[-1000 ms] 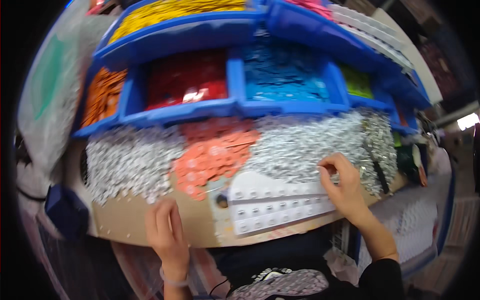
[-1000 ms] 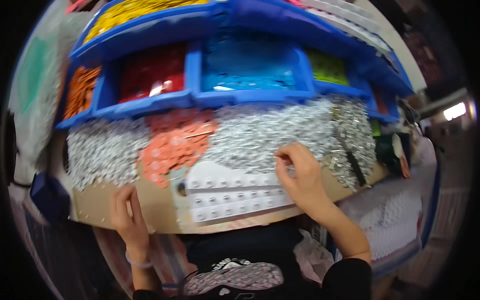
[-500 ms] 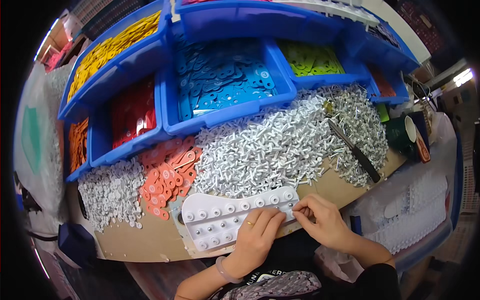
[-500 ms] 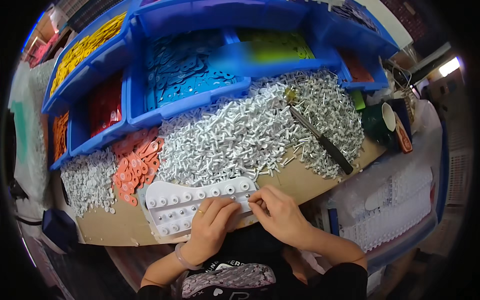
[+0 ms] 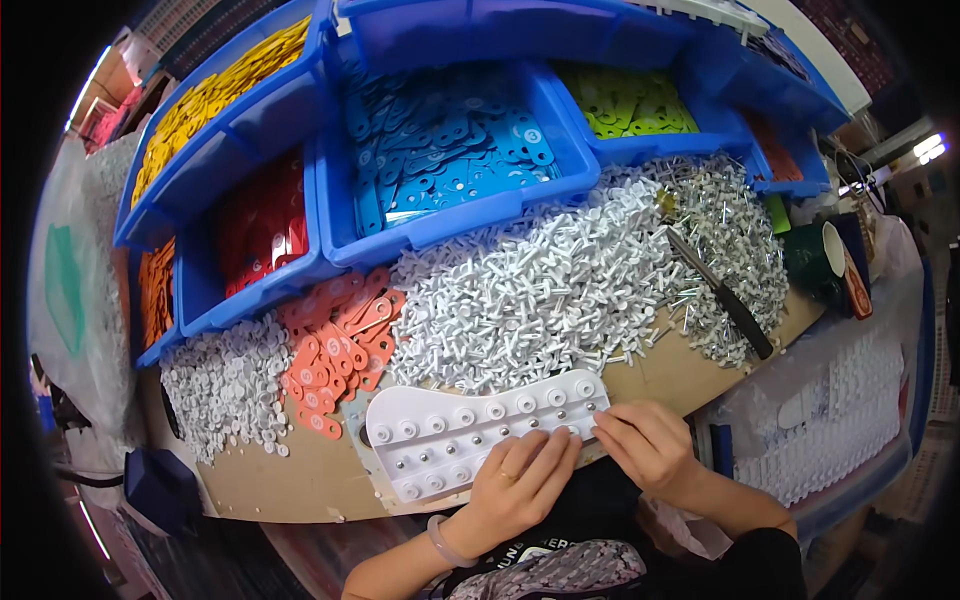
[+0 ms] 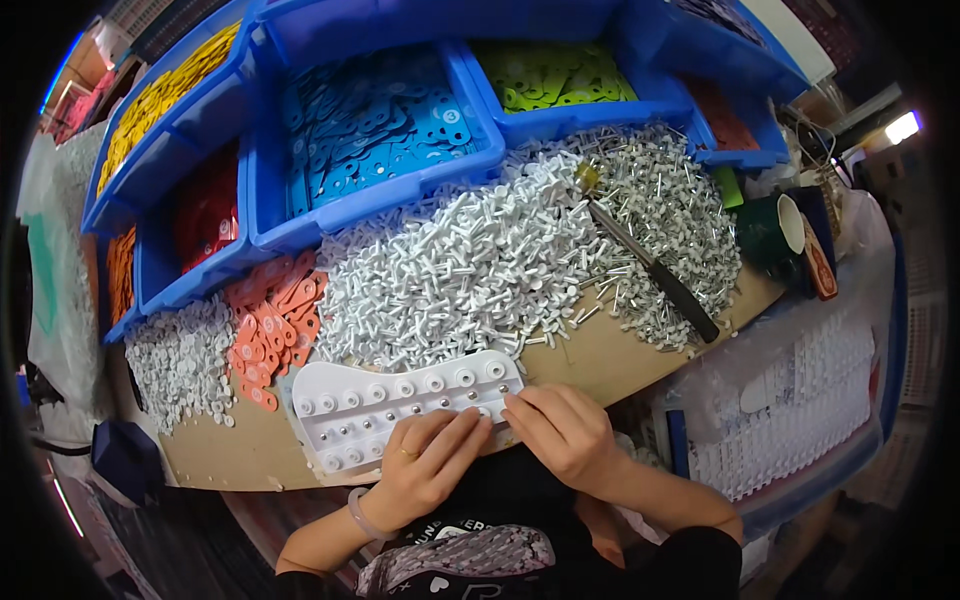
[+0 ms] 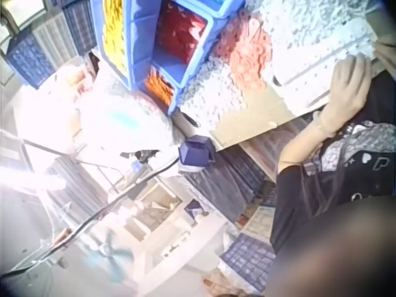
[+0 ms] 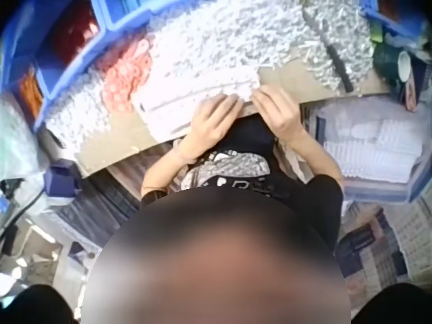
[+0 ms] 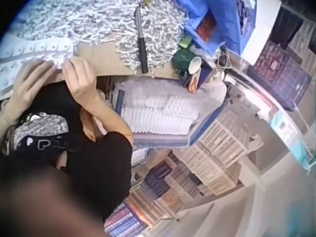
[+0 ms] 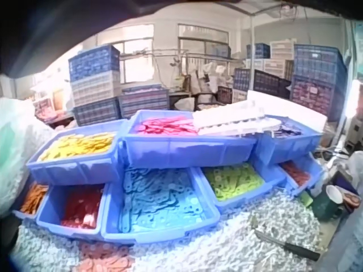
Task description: Assemble a toy xylophone by inserting colored keys and plastic pins into a white base.
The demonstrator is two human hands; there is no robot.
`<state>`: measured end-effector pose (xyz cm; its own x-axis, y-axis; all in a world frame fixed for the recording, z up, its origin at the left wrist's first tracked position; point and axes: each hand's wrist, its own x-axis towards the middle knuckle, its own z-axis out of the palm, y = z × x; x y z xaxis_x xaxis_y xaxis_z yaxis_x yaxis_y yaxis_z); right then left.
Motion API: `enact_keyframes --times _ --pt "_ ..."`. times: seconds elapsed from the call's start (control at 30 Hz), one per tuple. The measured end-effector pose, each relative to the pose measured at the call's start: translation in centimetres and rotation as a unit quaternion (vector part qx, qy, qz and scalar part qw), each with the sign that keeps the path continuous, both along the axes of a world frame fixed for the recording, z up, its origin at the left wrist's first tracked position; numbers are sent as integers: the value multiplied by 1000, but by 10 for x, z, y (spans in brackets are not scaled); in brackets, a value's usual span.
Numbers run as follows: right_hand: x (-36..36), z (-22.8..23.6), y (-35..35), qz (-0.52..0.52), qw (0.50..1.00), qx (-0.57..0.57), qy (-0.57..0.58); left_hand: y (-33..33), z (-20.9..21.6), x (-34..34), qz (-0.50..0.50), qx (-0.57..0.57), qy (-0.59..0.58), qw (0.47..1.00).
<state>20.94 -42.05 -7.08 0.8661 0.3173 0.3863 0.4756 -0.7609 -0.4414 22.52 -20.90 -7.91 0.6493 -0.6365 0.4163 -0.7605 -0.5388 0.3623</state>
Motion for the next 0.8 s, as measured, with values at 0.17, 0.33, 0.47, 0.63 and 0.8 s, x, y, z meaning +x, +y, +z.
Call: enact_keyframes --times 0.17,0.33,0.47,0.63,0.8 --pt "-13 0 1 -10 999 -8 37 5 2 -11 -3 70 -15 997" --pt "-6 -1 -8 32 998 -53 7 6 3 -8 2 58 47 997" --pt "2 -2 -16 46 999 -20 19 7 2 -3 0 51 48 998" --pt "7 -1 10 6 999 38 32 27 5 -15 39 58 34 997" --pt "22 3 26 63 998 4 -11 59 16 -20 181 -86 13 980"
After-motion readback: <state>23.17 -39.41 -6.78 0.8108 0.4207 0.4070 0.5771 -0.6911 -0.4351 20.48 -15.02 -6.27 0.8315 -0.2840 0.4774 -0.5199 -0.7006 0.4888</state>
